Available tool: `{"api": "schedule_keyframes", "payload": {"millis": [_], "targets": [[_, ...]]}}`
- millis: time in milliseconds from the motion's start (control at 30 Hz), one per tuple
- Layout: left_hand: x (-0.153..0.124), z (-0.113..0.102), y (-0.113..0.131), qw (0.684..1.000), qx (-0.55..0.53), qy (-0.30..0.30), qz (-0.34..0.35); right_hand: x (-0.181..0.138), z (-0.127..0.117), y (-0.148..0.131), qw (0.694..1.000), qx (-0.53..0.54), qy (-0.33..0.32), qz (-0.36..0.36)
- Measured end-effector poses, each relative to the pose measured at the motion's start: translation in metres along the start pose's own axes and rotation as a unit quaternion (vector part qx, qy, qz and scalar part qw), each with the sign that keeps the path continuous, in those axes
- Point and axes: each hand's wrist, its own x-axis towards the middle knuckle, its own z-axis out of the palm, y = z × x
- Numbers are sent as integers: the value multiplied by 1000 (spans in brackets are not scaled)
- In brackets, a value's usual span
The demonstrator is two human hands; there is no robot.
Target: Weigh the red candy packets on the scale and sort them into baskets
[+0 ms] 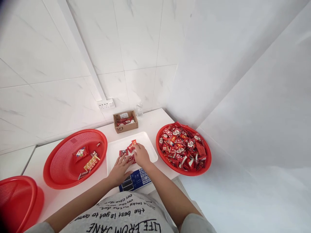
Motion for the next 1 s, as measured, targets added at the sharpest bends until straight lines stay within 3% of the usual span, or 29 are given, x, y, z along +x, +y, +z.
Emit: {"api": "schedule_keyframes", "payload": {"millis": [167, 333, 533, 633, 800, 1000], "targets": [[-1, -6, -2, 999, -34, 32, 1, 18, 9, -4, 989, -100, -72, -81], [0, -14, -9, 996, -75, 48, 9, 21, 13, 4, 979, -143, -126, -74], [2, -10, -14, 996, -66, 31, -45, 8, 1, 4, 974, -192, -112, -47], [4, -9, -14, 994, -81, 41, -62, 4, -4, 1, 984, -150, -100, -15], [4, -8, -16, 987, -109, 94, -77, 3, -7, 5, 990, 80, -55, 99], [1, -5, -15, 989, -116, 73, -58, 0, -8, 18, 986, 73, 11, 150]]}}
